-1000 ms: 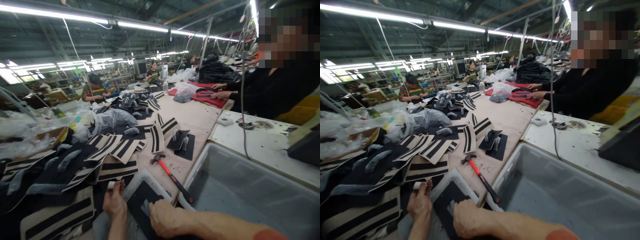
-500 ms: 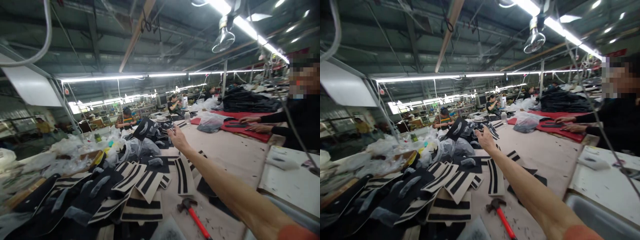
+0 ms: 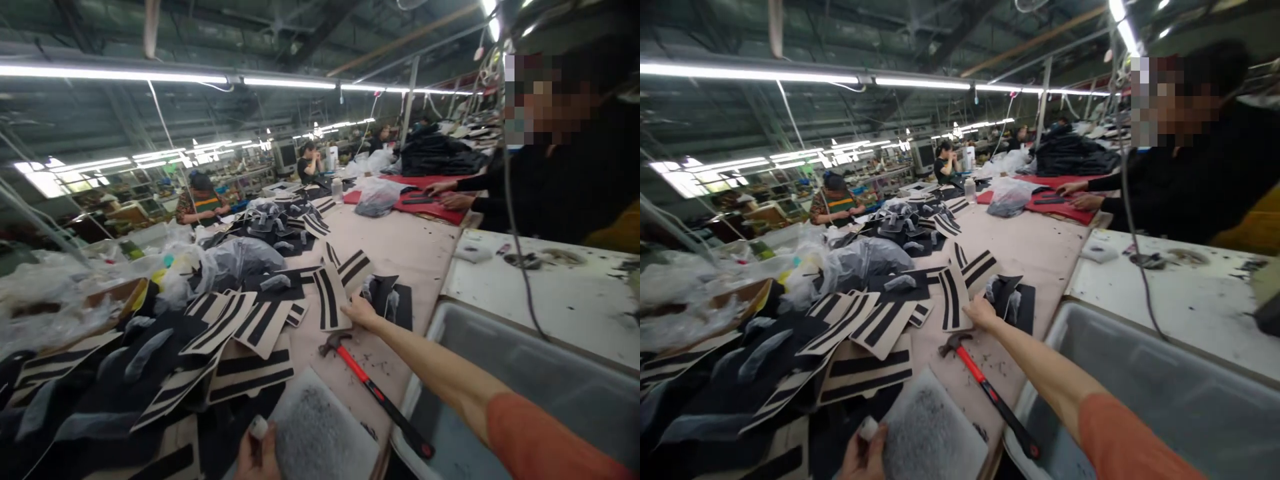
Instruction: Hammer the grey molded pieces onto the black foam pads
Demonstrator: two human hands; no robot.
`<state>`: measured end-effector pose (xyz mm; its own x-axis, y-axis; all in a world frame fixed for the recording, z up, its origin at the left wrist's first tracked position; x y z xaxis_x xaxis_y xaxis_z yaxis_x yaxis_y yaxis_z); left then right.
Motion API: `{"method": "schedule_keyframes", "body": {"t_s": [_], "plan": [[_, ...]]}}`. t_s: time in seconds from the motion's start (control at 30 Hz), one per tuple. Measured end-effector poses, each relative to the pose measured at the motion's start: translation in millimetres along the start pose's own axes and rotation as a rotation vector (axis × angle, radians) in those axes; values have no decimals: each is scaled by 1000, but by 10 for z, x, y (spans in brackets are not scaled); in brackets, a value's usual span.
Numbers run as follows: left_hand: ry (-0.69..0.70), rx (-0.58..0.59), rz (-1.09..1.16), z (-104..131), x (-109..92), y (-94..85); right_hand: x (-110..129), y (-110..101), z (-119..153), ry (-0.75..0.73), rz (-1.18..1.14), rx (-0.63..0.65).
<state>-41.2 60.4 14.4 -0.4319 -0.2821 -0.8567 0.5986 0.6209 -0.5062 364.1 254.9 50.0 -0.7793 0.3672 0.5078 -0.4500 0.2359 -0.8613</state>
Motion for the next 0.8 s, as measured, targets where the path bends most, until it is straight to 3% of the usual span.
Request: {"method": "schedule_keyframes", "body": {"t_s": [0.13,0.3,0.4,0.5,0.57,0.63,0.7,0.8], "plan": [[-4,24,-59,-80,21,22,149,-32,-26,-43,-88,-37],[4,124,14,-129,12,14,599,-368,223,-210,-188,-130],[-2,91,141,-106,1,0,844,-556,674,-448,-309,-202],[-55,56,302,-95,56,19,975,-648,1436,-892,-545,-319],[-112,32,480,-100,114,24,932,-488,1948,-1133,-594,-262],[-178,2,656,-105,173,9,833,-181,2314,-1250,-543,-120],[-215,-11,753,-100,193,-21,719,119,2500,-1270,-485,-2],[-166,54,734,-66,63,-47,619,380,2544,-1257,-413,101]]}}
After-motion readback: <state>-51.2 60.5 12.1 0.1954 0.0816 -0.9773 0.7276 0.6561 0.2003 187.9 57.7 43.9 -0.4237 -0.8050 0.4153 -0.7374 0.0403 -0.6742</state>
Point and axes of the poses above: each hand's wrist, its own z-axis away from the middle knuckle, its own y-axis out of the palm, x = y × z, the point moved 7 cm from there along -z, towards the middle knuckle, and after that the axes turned 8 degrees about -x, right-handed, at the moved point
